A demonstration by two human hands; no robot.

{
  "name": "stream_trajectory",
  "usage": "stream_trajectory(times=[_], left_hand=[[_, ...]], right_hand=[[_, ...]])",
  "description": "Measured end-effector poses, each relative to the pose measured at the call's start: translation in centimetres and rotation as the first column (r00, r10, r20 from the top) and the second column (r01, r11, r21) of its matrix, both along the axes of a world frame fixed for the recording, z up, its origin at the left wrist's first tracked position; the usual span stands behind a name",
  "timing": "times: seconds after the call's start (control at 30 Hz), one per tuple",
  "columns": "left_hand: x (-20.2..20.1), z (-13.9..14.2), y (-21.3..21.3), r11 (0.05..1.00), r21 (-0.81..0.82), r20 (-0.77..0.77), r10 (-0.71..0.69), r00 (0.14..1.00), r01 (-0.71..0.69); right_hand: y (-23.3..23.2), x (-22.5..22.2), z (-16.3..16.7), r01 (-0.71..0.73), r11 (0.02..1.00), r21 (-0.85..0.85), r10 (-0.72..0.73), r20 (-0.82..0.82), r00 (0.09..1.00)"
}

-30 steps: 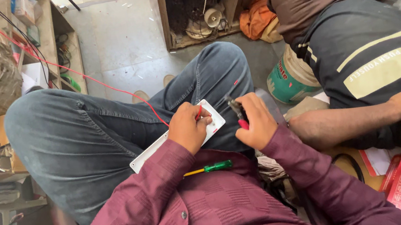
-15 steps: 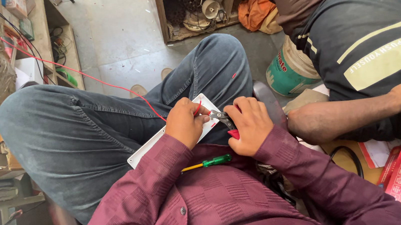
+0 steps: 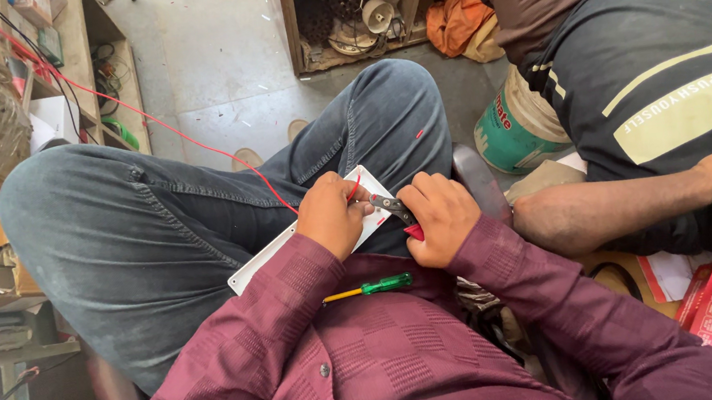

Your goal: The person sits with a white electrical socket plate on their lap and uses pliers and a screwdriver to strip red wires and connect them to the terminals. They tighten the screws to secure the connections and adjust the wires as needed.

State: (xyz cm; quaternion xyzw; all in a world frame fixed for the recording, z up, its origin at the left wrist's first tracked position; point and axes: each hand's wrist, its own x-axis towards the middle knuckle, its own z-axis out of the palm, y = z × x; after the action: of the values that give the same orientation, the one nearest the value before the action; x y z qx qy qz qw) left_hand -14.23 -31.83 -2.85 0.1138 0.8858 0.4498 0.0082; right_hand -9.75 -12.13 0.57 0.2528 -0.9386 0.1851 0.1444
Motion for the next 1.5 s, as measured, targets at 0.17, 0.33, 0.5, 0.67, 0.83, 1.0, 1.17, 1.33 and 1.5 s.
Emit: stream_trajectory(times=[0.17,0.33,0.5,0.67,0.83,1.0,1.17,1.33,1.5], left_hand=[[0.0,0.6,0.0,1.0,-0.012,0.019,0.0,1.0,0.0],[0.2,0.3,0.1,1.0,0.008,-0.046,0.025,0.999,-0.025],[0.4,-0.8,-0.4,0.998,0.059,-0.12,-0.011,0.993,0.018],[-0.1,-0.5,-0.9,0.996,0.076,-0.126,-0.028,0.992,0.038],[-0.1,1.0,-1.2,0.994,0.097,-0.167,-0.042,0.985,0.059],[-0.4,2.0,-2.1,0.998,0.023,-0.161,-0.056,0.985,0.061],[-0.9,2.1,-2.7,0.998,0.017,-0.067,-0.055,0.996,0.056],[-1.1,2.5,-2.9,0.999,0.015,-0.071,-0.045,0.996,0.046],[-0.4,4.0,-3.9,0.996,-0.015,-0.204,-0.084,0.975,0.083]], right_hand=[[0.2,0.2,-1.1,0.012,0.994,-0.105,-0.002,0.09,0.996],[1.5,-0.3,-1.7,0.026,0.942,-0.334,0.064,0.254,0.965],[3.3,-2.4,-1.2,0.32,0.756,-0.571,-0.02,0.468,0.883],[0.9,-2.9,-0.7,0.163,0.933,-0.321,-0.169,0.01,0.986],[-0.8,-6.1,1.3,0.147,0.989,-0.001,-0.142,-0.26,0.955],[-1.7,-4.8,0.3,0.067,0.979,-0.193,-0.112,-0.23,0.967],[-2.9,-2.1,-2.2,0.042,0.943,-0.329,-0.055,-0.031,0.998],[-4.2,-2.3,-3.2,0.066,0.928,-0.368,-0.079,-0.02,0.997],[-4.3,-2.1,-3.1,0.08,0.923,-0.377,-0.094,-0.018,0.995]])
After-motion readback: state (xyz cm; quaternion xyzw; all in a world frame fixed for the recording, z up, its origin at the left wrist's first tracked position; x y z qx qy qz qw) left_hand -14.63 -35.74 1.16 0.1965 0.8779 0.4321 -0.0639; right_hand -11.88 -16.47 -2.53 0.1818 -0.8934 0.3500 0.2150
